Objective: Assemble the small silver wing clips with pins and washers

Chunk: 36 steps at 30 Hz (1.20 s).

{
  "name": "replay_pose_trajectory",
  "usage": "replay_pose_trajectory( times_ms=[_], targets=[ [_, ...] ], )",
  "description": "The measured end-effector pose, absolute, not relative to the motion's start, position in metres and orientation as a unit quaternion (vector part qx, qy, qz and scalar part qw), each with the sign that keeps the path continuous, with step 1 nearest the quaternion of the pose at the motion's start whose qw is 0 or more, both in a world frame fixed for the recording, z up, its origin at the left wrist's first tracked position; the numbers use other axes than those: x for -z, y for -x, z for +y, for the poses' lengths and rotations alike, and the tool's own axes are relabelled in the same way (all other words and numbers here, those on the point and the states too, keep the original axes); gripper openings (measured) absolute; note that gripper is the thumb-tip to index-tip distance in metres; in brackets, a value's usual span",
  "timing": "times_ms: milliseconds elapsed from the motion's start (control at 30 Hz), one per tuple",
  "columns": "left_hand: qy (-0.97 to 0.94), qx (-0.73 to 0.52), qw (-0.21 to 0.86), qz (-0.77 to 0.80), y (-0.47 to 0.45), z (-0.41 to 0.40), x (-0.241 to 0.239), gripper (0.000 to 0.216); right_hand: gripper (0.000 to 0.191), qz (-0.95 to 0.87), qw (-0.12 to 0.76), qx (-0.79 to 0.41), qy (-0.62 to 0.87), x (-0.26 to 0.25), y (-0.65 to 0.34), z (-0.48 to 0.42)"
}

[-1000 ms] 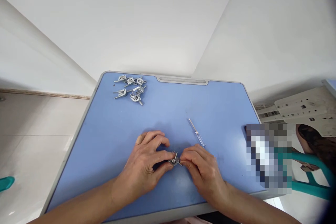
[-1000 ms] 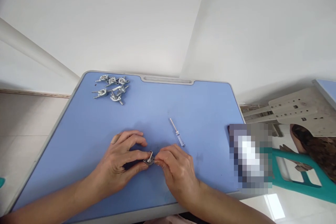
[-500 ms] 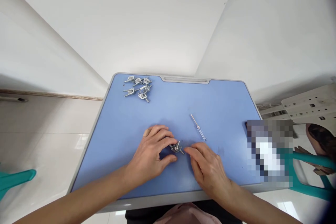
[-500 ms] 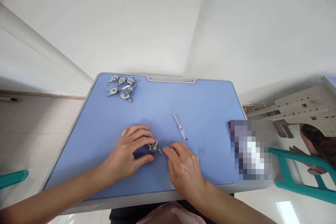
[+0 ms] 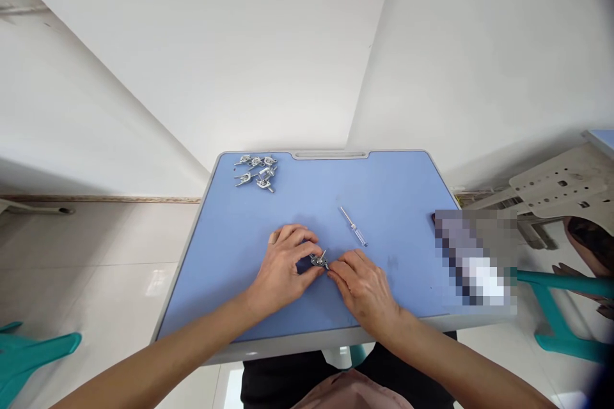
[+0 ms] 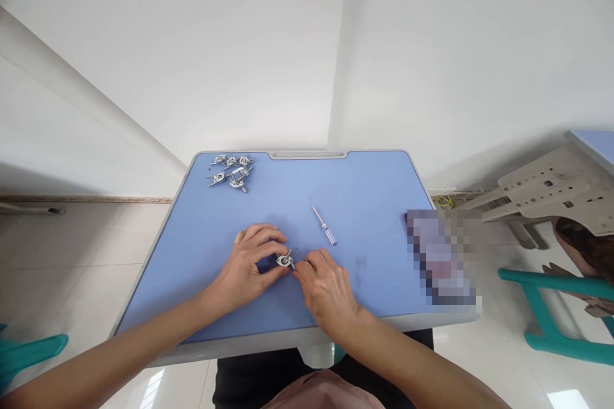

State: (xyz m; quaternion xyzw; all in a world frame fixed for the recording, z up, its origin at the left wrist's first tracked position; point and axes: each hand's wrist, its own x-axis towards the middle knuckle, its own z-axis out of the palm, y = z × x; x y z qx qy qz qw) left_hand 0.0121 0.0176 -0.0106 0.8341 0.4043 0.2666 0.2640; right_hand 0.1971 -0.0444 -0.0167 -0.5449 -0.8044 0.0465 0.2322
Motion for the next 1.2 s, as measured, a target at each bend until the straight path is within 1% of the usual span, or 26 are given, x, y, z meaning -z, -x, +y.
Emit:
replay_pose_trajectory(
  times_ms=[233, 433, 500, 567, 700, 800, 933, 1033, 1200],
  targets=[
    [-0.825, -0.263, 0.315, 0.389, -0.005, 0.019, 0.016, 0.014, 0.019, -0.805, 0.241, -0.043, 0.54, 0.017, -0.195, -0.043],
    [-0.837, -0.276, 0.29, 0.372, -0.003, 0.018, 0.017, 0.01, 0.018, -0.805, 0.243, -0.058, 0.538, 0.016, -0.196, -0.042],
    [-0.84, -0.282, 0.282, 0.369, -0.003, 0.017, 0.018, 0.011, 0.018, -0.806, 0.243, -0.082, 0.534, 0.014, -0.199, -0.042],
    [-0.838, -0.29, 0.279, 0.369, -0.003, 0.016, 0.018, 0.013, 0.023, -0.8, 0.253, -0.117, 0.531, 0.012, -0.203, -0.041],
    [-0.836, -0.302, 0.272, 0.368, -0.004, 0.013, 0.018, 0.013, 0.032, -0.771, 0.306, -0.199, 0.522, 0.007, -0.208, -0.037],
    [-0.835, -0.309, 0.267, 0.369, -0.006, 0.013, 0.017, 0.015, 0.03, -0.754, 0.321, -0.244, 0.519, 0.004, -0.205, -0.036],
    [-0.832, -0.312, 0.27, 0.372, -0.006, 0.013, 0.016, 0.018, 0.028, -0.724, 0.315, -0.281, 0.546, 0.002, -0.201, -0.039],
    [-0.829, -0.312, 0.275, 0.374, -0.006, 0.012, 0.016, 0.019, 0.017, -0.725, 0.311, -0.277, 0.548, 0.001, -0.202, -0.041],
    [-0.829, -0.311, 0.278, 0.373, -0.005, 0.013, 0.018, 0.017, 0.019, -0.741, 0.332, -0.256, 0.526, -0.001, -0.201, -0.037]
  ],
)
